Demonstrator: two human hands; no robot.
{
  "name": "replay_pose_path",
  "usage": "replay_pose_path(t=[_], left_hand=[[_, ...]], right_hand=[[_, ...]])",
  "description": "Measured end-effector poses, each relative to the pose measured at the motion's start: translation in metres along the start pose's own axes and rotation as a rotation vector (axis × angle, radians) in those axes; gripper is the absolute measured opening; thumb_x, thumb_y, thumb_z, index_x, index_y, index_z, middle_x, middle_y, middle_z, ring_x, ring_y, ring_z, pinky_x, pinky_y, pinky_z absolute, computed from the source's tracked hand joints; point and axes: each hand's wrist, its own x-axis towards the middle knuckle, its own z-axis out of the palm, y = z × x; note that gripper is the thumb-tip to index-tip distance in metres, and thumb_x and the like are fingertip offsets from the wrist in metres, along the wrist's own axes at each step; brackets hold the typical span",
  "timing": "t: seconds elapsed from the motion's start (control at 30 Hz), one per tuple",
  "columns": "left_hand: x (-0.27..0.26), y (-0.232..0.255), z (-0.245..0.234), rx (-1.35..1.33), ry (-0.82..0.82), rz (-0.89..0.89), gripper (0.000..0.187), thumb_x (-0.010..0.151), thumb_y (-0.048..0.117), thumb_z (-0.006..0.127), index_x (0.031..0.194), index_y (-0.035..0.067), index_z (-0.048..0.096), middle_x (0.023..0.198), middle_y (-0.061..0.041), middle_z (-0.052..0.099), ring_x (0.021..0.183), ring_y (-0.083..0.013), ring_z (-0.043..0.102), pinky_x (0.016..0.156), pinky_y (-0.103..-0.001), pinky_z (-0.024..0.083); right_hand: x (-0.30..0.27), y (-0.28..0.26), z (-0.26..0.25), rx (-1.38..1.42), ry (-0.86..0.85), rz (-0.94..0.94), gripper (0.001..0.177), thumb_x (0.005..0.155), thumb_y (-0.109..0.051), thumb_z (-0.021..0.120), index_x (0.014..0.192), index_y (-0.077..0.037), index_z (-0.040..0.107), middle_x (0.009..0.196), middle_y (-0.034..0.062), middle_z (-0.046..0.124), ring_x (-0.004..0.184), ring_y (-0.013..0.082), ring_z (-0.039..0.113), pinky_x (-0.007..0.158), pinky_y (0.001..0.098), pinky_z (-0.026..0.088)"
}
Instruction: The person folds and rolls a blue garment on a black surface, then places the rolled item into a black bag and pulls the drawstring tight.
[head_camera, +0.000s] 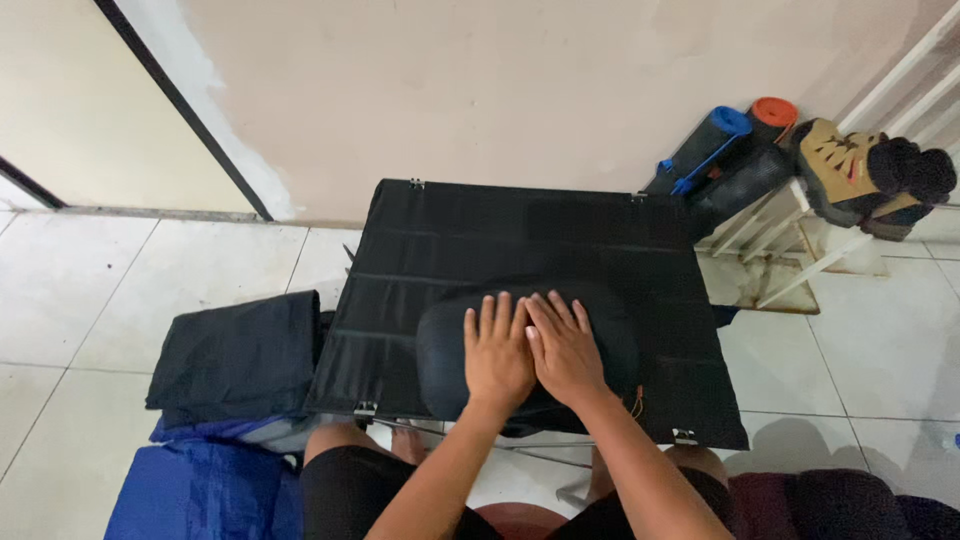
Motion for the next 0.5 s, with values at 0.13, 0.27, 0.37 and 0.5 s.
replay_pose_path(t=[0.13,0.27,0.37,0.5], left_hand=[[-0.007,-0.021,0.012,0.012,0.089,-0.11,0.056,0.095,0.046,0.041,0.142,0.017,0.048,0.143,-0.017,0.048,0.139,-0.0356,0.035,0.114,-0.058,0.018],[-0.008,-0.04,-0.007,0.052,0.035,-0.275,0.059,0.099,0.056,0.028,0.141,0.022,0.05,0.147,-0.011,0.047,0.143,-0.0312,0.031,0.115,-0.059,0.012],[-0.013,-0.068,-0.016,-0.116,-0.089,-0.427,0.062,0.099,0.059,0.029,0.145,0.021,0.046,0.154,-0.012,0.036,0.145,-0.0339,0.027,0.112,-0.058,0.028],[-0.023,-0.135,0.021,-1.055,0.049,-0.596,0.064,0.101,0.048,0.037,0.151,0.01,0.033,0.156,-0.021,0.028,0.146,-0.0374,0.023,0.12,-0.053,0.018]], right_hand=[[-0.002,0.015,0.021,-0.012,0.016,-0.042,0.059,0.1,-0.054,0.033,0.141,-0.016,0.051,0.144,0.0173,0.049,0.138,0.0371,0.039,0.113,0.0558,0.025],[0.006,0.026,-0.001,-0.021,-0.072,0.1,0.067,0.096,-0.063,0.034,0.143,-0.018,0.048,0.145,0.0158,0.049,0.139,0.0368,0.039,0.112,0.0579,0.026],[0.003,0.047,-0.007,0.016,-0.193,0.272,0.069,0.096,-0.064,0.032,0.146,-0.019,0.046,0.149,0.0153,0.045,0.141,0.0392,0.036,0.108,0.0592,0.034],[-0.011,0.09,-0.006,0.861,-0.21,0.58,0.07,0.095,-0.06,0.035,0.154,-0.022,0.029,0.159,0.0196,0.019,0.146,0.0416,0.018,0.114,0.0612,0.016]])
